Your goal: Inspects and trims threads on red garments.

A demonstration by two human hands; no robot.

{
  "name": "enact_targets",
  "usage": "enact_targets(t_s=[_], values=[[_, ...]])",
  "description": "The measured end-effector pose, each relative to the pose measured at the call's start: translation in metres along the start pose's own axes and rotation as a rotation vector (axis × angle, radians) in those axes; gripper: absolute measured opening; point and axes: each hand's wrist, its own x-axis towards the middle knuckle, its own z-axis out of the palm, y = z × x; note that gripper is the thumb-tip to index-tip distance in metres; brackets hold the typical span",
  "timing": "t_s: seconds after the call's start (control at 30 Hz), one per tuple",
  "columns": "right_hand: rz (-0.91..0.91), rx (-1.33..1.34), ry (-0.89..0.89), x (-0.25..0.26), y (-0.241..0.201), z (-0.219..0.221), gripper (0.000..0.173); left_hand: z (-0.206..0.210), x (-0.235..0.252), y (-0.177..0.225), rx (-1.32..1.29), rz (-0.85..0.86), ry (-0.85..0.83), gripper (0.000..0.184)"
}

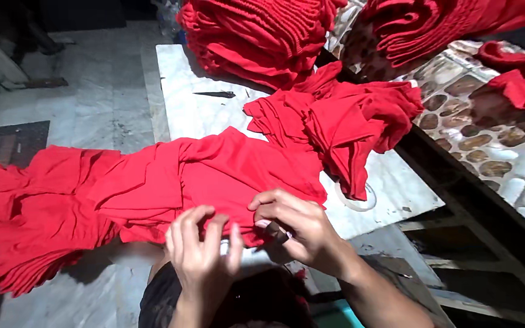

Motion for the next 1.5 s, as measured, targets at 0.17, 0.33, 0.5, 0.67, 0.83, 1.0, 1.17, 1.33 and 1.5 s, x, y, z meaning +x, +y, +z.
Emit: enact_targets(t_s=[0.17, 0.33, 0.5, 0.67, 0.83, 1.0, 1.17, 1.33, 1.5], values=[[0.035, -0.069, -0.053, -0.003, 0.004, 0.006, 0.013, -0.002, 0.008, -0.006, -0.101, 0.021, -0.003, 0.024], [0.018, -0.055, 0.096, 0.001, -0.001, 0.004, 0.017, -0.002, 0.007, -0.011, 0.06, 0.053, -0.051, 0.021], [0.227, -0.149, 0.158, 0.015, 0.004, 0.019, 0.009, 0.002, 0.01, 0.004, -0.765, -0.307, 0.071, 0.013], [0.387, -0.161, 0.186, 0.017, 0.007, 0.036, 0.019, -0.001, 0.012, 0.0, -1.653, -0.81, 0.017, 0.038], [0.252, -0.046, 0.183, -0.007, -0.039, 0.037, 0.027, -0.007, 0.004, -0.002, -1.172, -0.562, 0.135, 0.006], [0.219, 0.006, 0.114, -0.013, -0.051, 0.043, 0.024, -0.024, -0.006, -0.001, -1.143, -0.357, -0.011, 0.012], [0.228, -0.062, 0.116, 0.003, -0.052, 0.046, 0.025, -0.02, -0.013, -0.003, -1.004, -0.237, -0.05, 0.013], [0.274, 0.017, 0.259, -0.003, -0.042, 0.048, 0.024, -0.004, -0.006, -0.005, -0.899, -0.364, 0.027, 0.031], [0.337, 0.039, 0.253, -0.011, -0.04, 0.048, 0.025, 0.017, -0.001, -0.005, -0.891, -0.458, 0.205, 0.023]])
